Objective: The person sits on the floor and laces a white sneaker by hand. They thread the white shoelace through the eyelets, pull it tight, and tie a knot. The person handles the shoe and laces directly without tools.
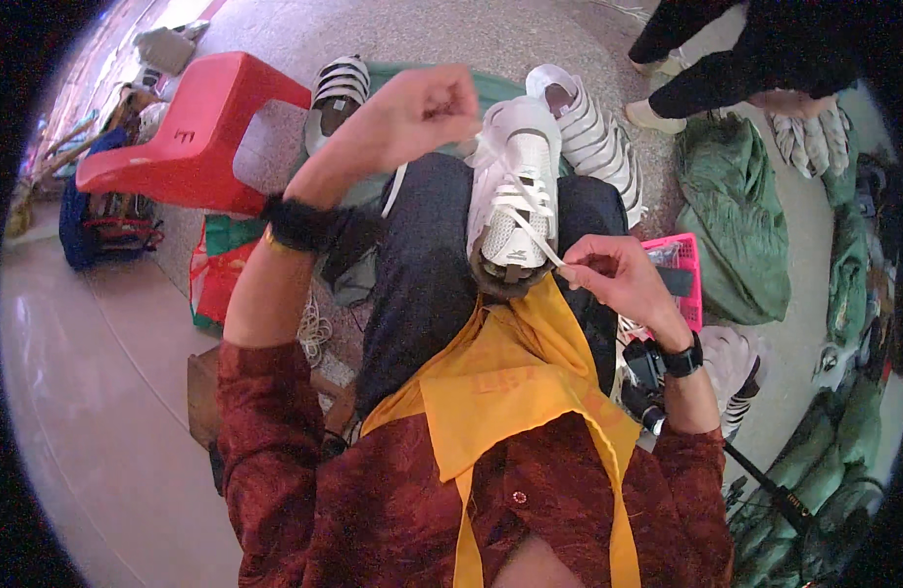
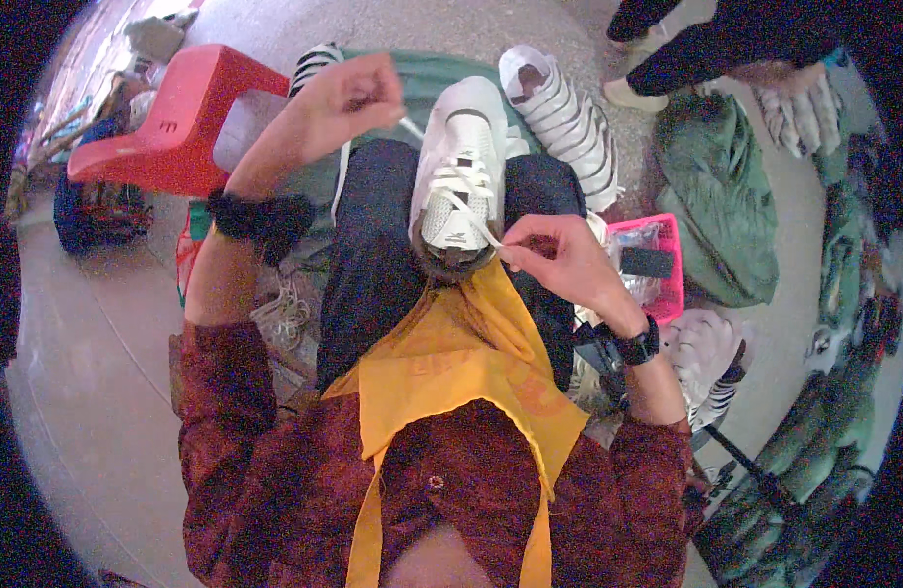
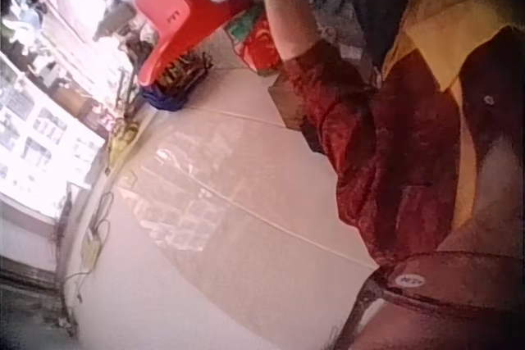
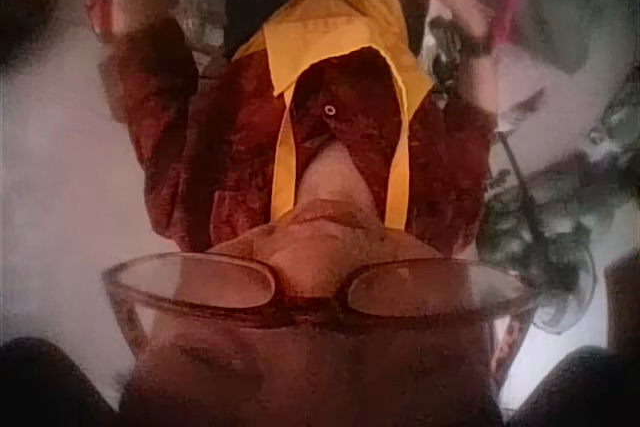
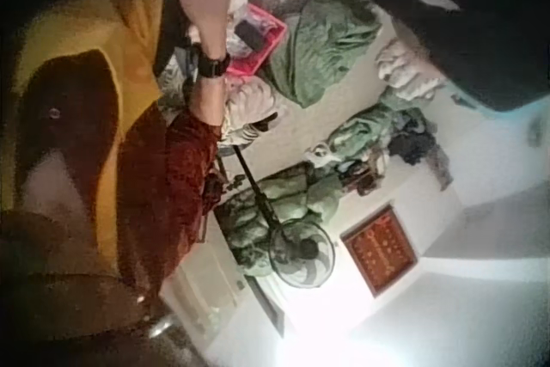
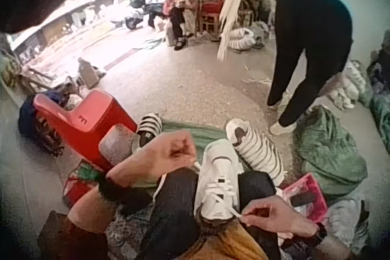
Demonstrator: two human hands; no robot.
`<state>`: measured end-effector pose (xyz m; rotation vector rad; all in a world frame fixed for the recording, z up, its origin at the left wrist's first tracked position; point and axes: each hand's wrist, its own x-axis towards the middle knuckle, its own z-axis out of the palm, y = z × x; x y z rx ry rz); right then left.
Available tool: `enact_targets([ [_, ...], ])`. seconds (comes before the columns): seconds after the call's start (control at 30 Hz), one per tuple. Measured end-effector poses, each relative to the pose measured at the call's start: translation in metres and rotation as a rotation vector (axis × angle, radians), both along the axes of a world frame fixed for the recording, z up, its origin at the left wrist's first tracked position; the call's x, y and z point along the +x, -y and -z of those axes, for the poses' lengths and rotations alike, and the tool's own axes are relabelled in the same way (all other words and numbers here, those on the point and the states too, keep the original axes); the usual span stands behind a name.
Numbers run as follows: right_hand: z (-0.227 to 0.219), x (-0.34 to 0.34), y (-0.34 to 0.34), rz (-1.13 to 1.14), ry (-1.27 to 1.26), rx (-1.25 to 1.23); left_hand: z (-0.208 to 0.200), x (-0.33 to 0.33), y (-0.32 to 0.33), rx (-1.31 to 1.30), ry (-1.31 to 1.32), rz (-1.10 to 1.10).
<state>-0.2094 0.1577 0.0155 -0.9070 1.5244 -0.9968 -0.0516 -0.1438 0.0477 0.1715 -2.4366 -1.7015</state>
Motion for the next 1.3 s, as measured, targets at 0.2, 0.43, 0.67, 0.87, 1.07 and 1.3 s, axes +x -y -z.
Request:
enact_targets([
  [0.2,-0.029,-0.006,-0.005,0.019,-0.051,0.082,0.033,-0.034,0.013,-0.333,-0.13,-0.071],
  [0.43,-0.065,-0.005,-0.007,0.181,-0.041,0.04,0.018,-0.038,-0.044,-0.362,-0.147,0.009],
  [0.67,-0.077,-0.012,-0.003,0.176,-0.128,0.056,-0.005,-0.014,-0.094,0.239,-0.073,0.226],
  [0.87,-0.038,-0.048,-0.07,0.265,-0.074,0.122,-0.006,0.021,-0.049,0.467,-0.129,0.007],
  [1.07,-0.007,-0.06,-0.12,0.277,-0.069,0.168,0.013,0.033,-0.047,0.576,-0.148,-0.087],
  [1.3,0.001,-0.058,-0.129,0.269,-0.25,0.304,0.014,0.033,-0.052,0.634,-0.169,-0.105],
])
